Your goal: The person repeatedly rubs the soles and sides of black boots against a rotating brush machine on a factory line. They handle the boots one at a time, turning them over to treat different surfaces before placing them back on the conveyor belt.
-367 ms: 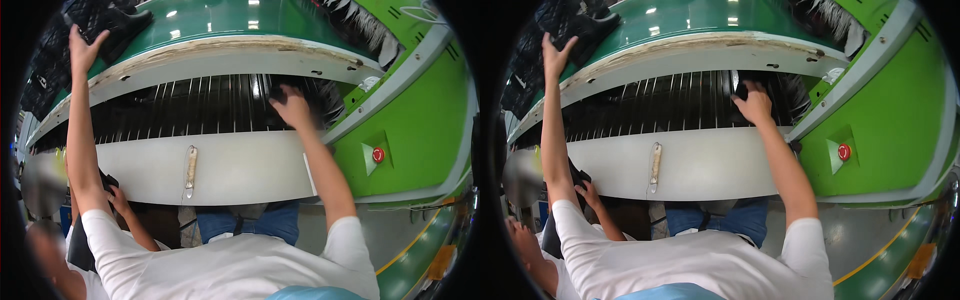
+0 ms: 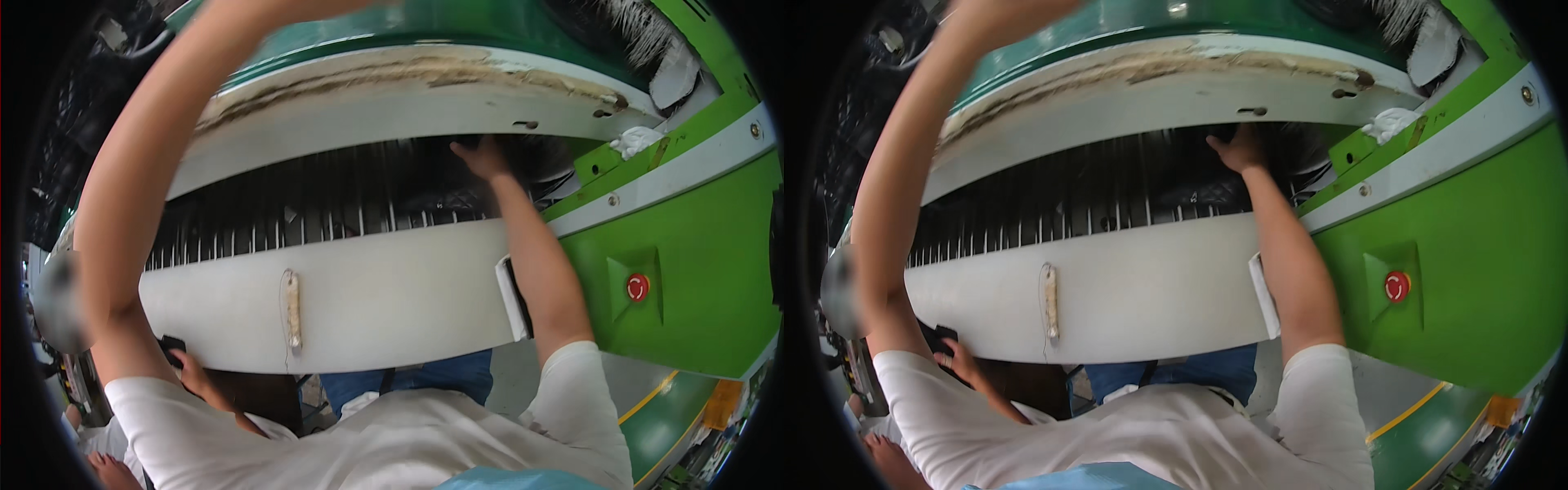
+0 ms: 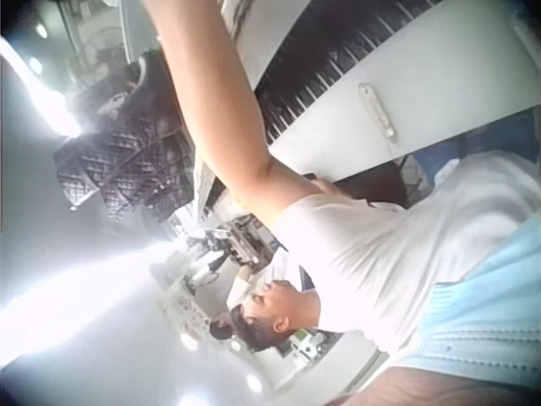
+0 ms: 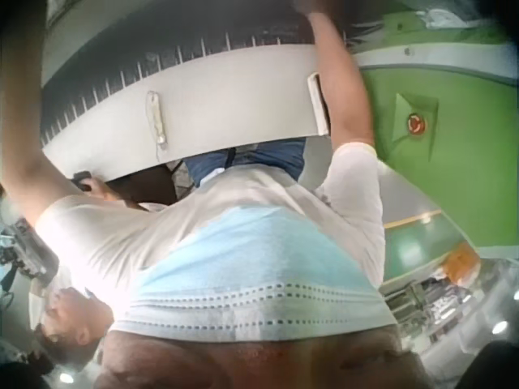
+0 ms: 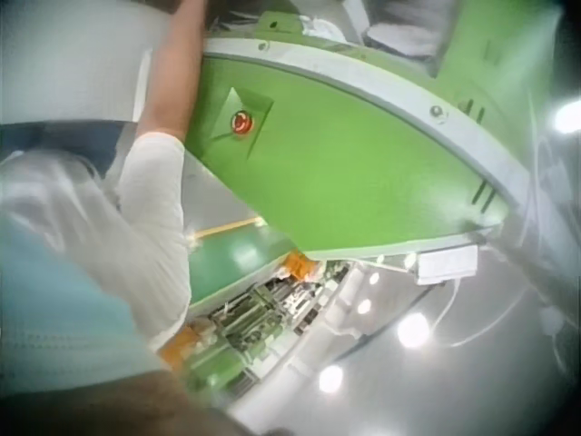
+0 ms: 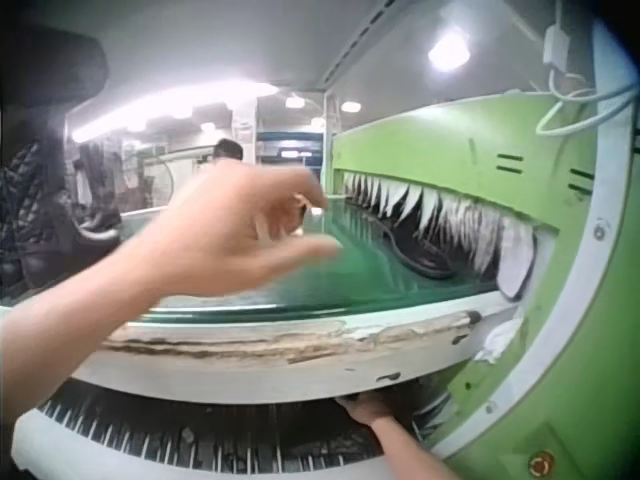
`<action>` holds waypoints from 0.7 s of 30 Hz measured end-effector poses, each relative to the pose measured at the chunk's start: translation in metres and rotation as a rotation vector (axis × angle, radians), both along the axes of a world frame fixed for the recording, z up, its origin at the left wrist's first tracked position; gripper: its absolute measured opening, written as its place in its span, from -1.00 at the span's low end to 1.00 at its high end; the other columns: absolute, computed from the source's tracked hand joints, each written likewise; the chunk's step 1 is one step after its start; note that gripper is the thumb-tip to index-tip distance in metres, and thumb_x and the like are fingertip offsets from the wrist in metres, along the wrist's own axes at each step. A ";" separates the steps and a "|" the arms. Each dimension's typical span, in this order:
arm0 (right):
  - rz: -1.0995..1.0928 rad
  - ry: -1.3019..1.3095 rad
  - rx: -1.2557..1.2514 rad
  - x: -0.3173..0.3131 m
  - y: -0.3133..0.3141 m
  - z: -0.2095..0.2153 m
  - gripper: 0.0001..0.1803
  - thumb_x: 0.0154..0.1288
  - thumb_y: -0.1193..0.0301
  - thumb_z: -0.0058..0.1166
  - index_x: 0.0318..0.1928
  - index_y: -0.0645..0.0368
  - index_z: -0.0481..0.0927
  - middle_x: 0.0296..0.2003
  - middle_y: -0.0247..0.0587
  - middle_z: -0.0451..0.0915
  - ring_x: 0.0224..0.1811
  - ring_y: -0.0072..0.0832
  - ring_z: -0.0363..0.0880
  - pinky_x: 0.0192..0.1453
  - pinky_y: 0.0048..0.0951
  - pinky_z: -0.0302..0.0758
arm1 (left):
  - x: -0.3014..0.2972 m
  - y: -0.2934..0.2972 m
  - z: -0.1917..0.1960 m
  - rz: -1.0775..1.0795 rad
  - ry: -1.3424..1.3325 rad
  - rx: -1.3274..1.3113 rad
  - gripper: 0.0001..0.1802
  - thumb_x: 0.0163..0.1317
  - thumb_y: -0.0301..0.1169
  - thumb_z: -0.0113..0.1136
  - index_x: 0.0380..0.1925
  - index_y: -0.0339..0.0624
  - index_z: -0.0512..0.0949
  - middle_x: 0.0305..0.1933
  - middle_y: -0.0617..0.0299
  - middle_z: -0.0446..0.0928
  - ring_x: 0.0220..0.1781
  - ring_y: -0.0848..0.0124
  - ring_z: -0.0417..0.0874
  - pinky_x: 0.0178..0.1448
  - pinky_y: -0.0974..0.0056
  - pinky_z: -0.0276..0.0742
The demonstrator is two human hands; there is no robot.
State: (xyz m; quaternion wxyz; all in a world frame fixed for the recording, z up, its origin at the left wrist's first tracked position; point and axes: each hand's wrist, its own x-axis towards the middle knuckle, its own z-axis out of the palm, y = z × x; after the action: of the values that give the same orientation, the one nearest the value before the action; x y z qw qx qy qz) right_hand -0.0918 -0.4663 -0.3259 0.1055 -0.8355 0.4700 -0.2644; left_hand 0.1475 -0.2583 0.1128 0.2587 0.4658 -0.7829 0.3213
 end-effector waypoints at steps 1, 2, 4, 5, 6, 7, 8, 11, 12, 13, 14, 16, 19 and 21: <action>0.124 -0.124 0.225 0.029 0.010 0.010 0.24 0.41 -0.07 0.55 0.80 0.31 0.14 0.76 0.18 0.33 0.78 0.08 0.35 0.77 -0.05 0.41 | -0.014 -0.021 -0.009 0.029 -0.062 0.110 -0.13 0.43 0.30 0.44 0.37 -0.26 0.71 -0.01 -0.23 0.84 0.11 -0.15 0.88 0.25 -0.15 0.77; 0.063 -0.320 0.543 -0.002 0.012 0.009 0.13 0.47 0.00 0.50 0.77 0.30 0.20 0.70 0.11 0.41 0.72 0.03 0.41 0.69 -0.04 0.49 | -0.044 -0.078 -0.040 -0.069 -0.065 0.215 -0.14 0.45 0.30 0.42 0.37 -0.25 0.71 -0.05 -0.24 0.85 0.07 -0.18 0.89 0.22 -0.18 0.78; 0.120 -0.739 0.934 0.047 0.048 0.053 -0.08 0.56 0.12 0.40 0.71 0.27 0.32 0.58 0.00 0.56 0.58 -0.03 0.54 0.53 0.00 0.64 | -0.065 -0.100 -0.031 0.004 -0.091 0.431 -0.17 0.51 0.29 0.35 0.41 -0.22 0.69 -0.03 -0.26 0.86 0.12 -0.25 0.87 0.30 -0.26 0.75; 0.079 -0.902 1.013 0.065 0.065 0.069 -0.19 0.60 0.16 0.35 0.67 0.25 0.38 0.50 -0.04 0.62 0.49 -0.04 0.60 0.44 0.03 0.70 | -0.064 -0.120 -0.036 -0.001 -0.104 0.427 -0.22 0.55 0.26 0.31 0.39 -0.21 0.70 -0.03 -0.26 0.85 0.09 -0.24 0.88 0.27 -0.27 0.76; 0.113 -0.913 0.966 0.074 0.072 0.071 -0.30 0.64 0.20 0.28 0.62 0.24 0.44 0.42 -0.05 0.66 0.38 -0.05 0.66 0.29 0.03 0.75 | -0.068 -0.147 -0.044 -0.029 -0.121 0.417 -0.27 0.59 0.23 0.27 0.36 -0.20 0.70 -0.03 -0.26 0.85 0.06 -0.24 0.88 0.24 -0.28 0.76; 0.133 -0.928 0.917 0.078 0.076 0.071 -0.41 0.69 0.24 0.21 0.56 0.23 0.50 0.35 -0.07 0.70 0.27 -0.05 0.72 0.15 0.03 0.80 | -0.078 -0.165 -0.046 -0.066 -0.140 0.412 -0.31 0.62 0.20 0.23 0.33 -0.20 0.71 -0.04 -0.26 0.85 0.03 -0.24 0.89 0.21 -0.29 0.77; 0.075 -1.012 0.979 0.089 0.098 0.088 -0.50 0.71 0.29 0.16 0.48 0.29 0.56 0.28 -0.01 0.72 0.05 -0.11 0.77 -0.11 -0.09 0.80 | -0.080 -0.166 -0.045 -0.051 -0.202 0.432 -0.38 0.67 0.14 0.19 0.30 -0.20 0.71 -0.05 -0.29 0.84 -0.02 -0.21 0.90 0.14 -0.27 0.78; 0.013 -1.123 0.968 0.071 0.146 0.106 -0.64 0.70 0.40 0.17 0.28 0.42 0.70 -0.31 -0.19 0.65 -0.55 -0.46 0.65 -0.53 -0.39 0.69 | -0.109 -0.177 -0.043 -0.089 -0.136 0.507 -0.52 0.77 -0.03 0.07 0.21 -0.22 0.69 -0.10 -0.38 0.80 -0.15 -0.13 0.92 -0.05 -0.17 0.81; 0.081 -1.141 0.971 0.081 0.178 0.120 -0.67 0.73 0.38 0.17 0.28 0.32 0.74 -0.29 -0.29 0.63 -0.48 -0.54 0.59 -0.49 -0.36 0.72 | -0.091 -0.157 -0.030 0.014 0.031 0.548 -0.56 0.79 -0.08 0.05 0.19 -0.25 0.67 -0.11 -0.39 0.79 -0.19 -0.10 0.93 -0.11 -0.13 0.82; 0.098 -1.158 0.948 0.076 0.204 0.131 -0.70 0.77 0.35 0.18 0.28 0.21 0.78 -0.27 -0.39 0.61 -0.41 -0.62 0.52 -0.45 -0.33 0.74 | -0.081 -0.147 -0.024 0.065 0.212 0.580 -0.59 0.81 -0.14 0.02 0.18 -0.27 0.65 -0.13 -0.40 0.79 -0.22 -0.07 0.93 -0.18 -0.09 0.82; 0.120 -1.149 0.918 0.066 0.224 0.140 -0.70 0.78 0.36 0.17 0.29 0.22 0.77 -0.31 -0.44 0.57 -0.43 -0.66 0.46 -0.45 -0.39 0.68 | -0.066 -0.142 -0.018 -0.061 0.573 0.639 -0.60 0.81 -0.18 0.00 0.21 -0.31 0.62 -0.11 -0.38 0.79 -0.19 -0.04 0.94 -0.17 -0.03 0.84; 0.166 -1.132 0.861 0.047 0.258 0.153 -0.69 0.80 0.37 0.15 0.32 0.24 0.76 -0.39 -0.55 0.49 -0.47 -0.76 0.35 -0.46 -0.51 0.55 | -0.038 -0.128 -0.014 -0.279 0.879 0.429 -0.61 0.80 -0.24 -0.02 0.26 -0.36 0.56 -0.08 -0.30 0.81 -0.15 0.01 0.96 -0.13 0.05 0.89; 0.251 -1.115 0.537 0.031 0.303 0.156 -0.69 0.79 0.39 0.15 0.32 0.20 0.78 -0.38 -0.45 0.63 -0.50 -0.74 0.45 -0.40 -0.54 0.45 | -0.017 -0.071 0.023 -0.361 0.994 0.244 -0.54 0.78 -0.17 0.02 0.32 -0.36 0.57 -0.05 -0.21 0.84 -0.06 0.07 0.96 -0.05 0.09 0.92; 0.235 -1.174 0.660 0.016 0.337 0.172 -0.69 0.81 0.40 0.14 0.34 0.23 0.77 -0.32 -0.54 0.66 -0.45 -0.84 0.34 -0.35 -0.59 0.31 | -0.040 0.001 0.035 -0.202 0.860 0.005 -0.45 0.72 -0.02 0.16 0.25 -0.37 0.64 -0.08 -0.13 0.86 -0.04 0.18 0.94 -0.04 0.12 0.91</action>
State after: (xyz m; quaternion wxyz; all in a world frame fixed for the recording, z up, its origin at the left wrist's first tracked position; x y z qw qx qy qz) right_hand -0.0761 -0.1288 -0.1540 0.6201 -0.5231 0.2971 -0.5036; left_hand 0.1073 -0.2569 0.1481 0.5900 0.4786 -0.6465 0.0696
